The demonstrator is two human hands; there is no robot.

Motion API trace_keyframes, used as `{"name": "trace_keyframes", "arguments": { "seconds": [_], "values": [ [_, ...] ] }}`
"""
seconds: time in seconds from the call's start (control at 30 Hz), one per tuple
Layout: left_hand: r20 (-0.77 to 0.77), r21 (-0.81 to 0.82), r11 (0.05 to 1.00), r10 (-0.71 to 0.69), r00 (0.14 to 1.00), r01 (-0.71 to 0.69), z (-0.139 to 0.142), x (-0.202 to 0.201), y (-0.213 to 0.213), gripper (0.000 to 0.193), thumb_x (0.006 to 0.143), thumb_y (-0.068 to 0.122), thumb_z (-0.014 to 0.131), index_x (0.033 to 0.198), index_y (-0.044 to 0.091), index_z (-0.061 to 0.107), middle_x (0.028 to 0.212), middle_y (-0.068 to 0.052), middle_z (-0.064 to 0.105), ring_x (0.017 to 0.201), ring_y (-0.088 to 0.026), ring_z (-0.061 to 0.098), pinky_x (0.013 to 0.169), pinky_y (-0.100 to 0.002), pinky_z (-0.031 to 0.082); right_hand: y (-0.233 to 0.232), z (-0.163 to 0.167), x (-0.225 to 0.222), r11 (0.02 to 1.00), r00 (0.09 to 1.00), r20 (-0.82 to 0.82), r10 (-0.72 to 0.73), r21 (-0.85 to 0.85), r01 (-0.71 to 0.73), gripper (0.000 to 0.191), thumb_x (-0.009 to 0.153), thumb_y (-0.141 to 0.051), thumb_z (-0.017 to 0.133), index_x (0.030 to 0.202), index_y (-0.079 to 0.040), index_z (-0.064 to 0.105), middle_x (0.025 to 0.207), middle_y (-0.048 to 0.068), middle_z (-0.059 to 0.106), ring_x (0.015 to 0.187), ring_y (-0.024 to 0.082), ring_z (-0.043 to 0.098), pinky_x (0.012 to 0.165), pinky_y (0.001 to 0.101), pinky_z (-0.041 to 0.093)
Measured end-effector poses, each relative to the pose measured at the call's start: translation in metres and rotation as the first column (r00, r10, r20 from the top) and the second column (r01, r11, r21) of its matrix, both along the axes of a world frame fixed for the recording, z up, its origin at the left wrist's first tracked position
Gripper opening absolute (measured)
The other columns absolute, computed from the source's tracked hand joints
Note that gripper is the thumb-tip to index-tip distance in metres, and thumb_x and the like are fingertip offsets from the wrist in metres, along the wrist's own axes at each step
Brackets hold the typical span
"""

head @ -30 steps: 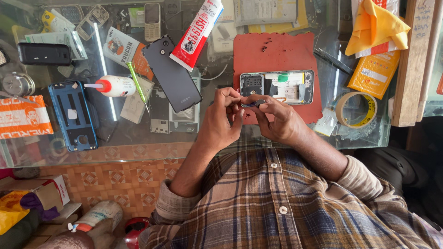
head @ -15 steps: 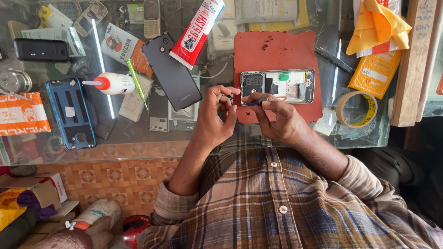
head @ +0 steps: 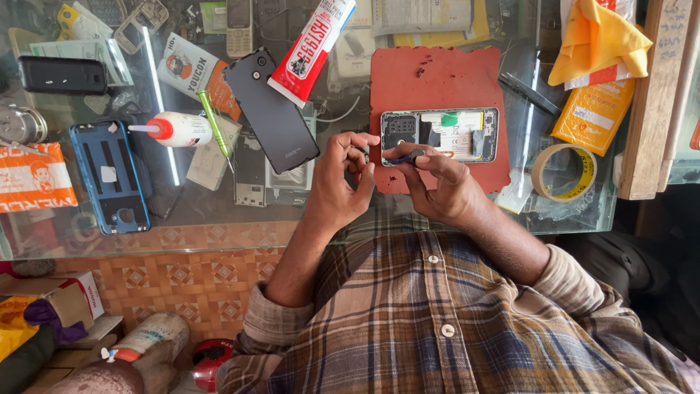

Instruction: The person repairs a smartphone at a glass workbench. They lift the phone frame away from the exposed internals, handle the mid-frame and small components, briefly power the phone on and interact with its screen, then use a screwdriver to work on the opened phone body and reposition parts on the mat.

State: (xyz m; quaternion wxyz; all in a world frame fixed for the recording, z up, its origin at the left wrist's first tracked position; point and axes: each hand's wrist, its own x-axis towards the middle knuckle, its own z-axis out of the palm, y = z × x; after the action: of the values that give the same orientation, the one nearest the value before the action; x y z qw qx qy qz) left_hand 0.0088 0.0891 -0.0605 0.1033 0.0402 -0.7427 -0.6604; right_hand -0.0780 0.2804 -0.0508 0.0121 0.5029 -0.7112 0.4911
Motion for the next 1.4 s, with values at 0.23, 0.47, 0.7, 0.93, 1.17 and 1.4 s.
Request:
{"name": "trace_keyframes", "arguments": {
  "seconds": [0.23,0.47,0.7,0.93,1.17,1.4],
  "values": [
    [-0.007,-0.009,1.000,0.001,1.000,-0.001,-0.002,0.000,0.000,0.037,0.094,-0.011,0.062,0.123,0.002,0.042,0.129,-0.013,0.066,0.077,-0.011,0.059,0.066,-0.026,0.052,0.001,-0.002,0.000,1.000,1.000,-0.027,-0.007,0.007,0.007,0.065,0.096,0.017,0.066,0.139,-0.010,0.024,0.117,0.024,0.067,0.109,0.036,0.075,0.080,0.0378,0.063],
    [0.005,-0.020,1.000,-0.003,1.000,0.003,0.001,-0.001,0.000,0.038,0.094,-0.010,0.063,0.124,0.002,0.043,0.130,-0.012,0.066,0.078,-0.011,0.059,0.066,-0.025,0.052,0.004,-0.007,0.002,0.997,0.999,0.031,-0.021,0.071,0.018,0.067,0.097,0.017,0.068,0.141,-0.001,0.021,0.119,0.025,0.068,0.100,0.030,0.077,0.075,0.0344,0.063],
    [0.187,-0.151,0.981,-0.091,0.978,0.120,0.011,-0.005,-0.001,0.086,0.083,0.002,0.085,0.153,0.003,0.035,0.108,-0.011,0.062,0.076,-0.015,0.056,0.067,-0.029,0.051,-0.005,0.010,-0.012,0.992,0.995,-0.016,0.098,-0.077,-0.099,0.058,0.084,0.013,0.073,0.124,-0.003,0.034,0.113,0.031,0.063,0.102,0.043,0.070,0.072,0.0415,0.063],
    [0.007,-0.244,0.967,-0.071,0.997,0.071,0.002,-0.019,0.004,0.093,0.079,-0.001,0.083,0.154,0.004,0.028,0.162,-0.010,0.048,0.076,-0.020,0.057,0.073,-0.030,0.055,-0.008,0.015,-0.010,0.998,0.998,0.052,-0.023,0.059,0.020,0.037,0.089,0.003,0.080,0.109,-0.001,0.049,0.108,0.019,0.067,0.092,0.032,0.072,0.069,0.0375,0.058],
    [0.037,-0.219,0.974,-0.050,0.998,0.057,-0.005,-0.018,0.005,0.095,0.076,0.000,0.084,0.152,0.003,0.026,0.160,-0.009,0.050,0.074,-0.019,0.055,0.070,-0.028,0.053,-0.012,0.014,-0.008,0.999,0.999,-0.041,-0.001,-0.040,-0.001,0.060,0.087,0.000,0.082,0.128,-0.009,0.039,0.106,0.022,0.064,0.093,0.038,0.069,0.071,0.0438,0.058],
    [0.101,-0.186,0.981,-0.032,0.994,0.051,-0.008,-0.019,0.007,0.087,0.078,0.000,0.079,0.149,0.004,0.029,0.160,-0.010,0.052,0.070,-0.016,0.055,0.065,-0.026,0.053,-0.011,0.008,-0.006,0.992,0.992,-0.102,-0.073,0.098,0.083,0.083,0.092,-0.009,0.089,0.150,-0.015,0.029,0.100,0.008,0.064,0.079,0.032,0.072,0.059,0.0432,0.055]
  ]
}}
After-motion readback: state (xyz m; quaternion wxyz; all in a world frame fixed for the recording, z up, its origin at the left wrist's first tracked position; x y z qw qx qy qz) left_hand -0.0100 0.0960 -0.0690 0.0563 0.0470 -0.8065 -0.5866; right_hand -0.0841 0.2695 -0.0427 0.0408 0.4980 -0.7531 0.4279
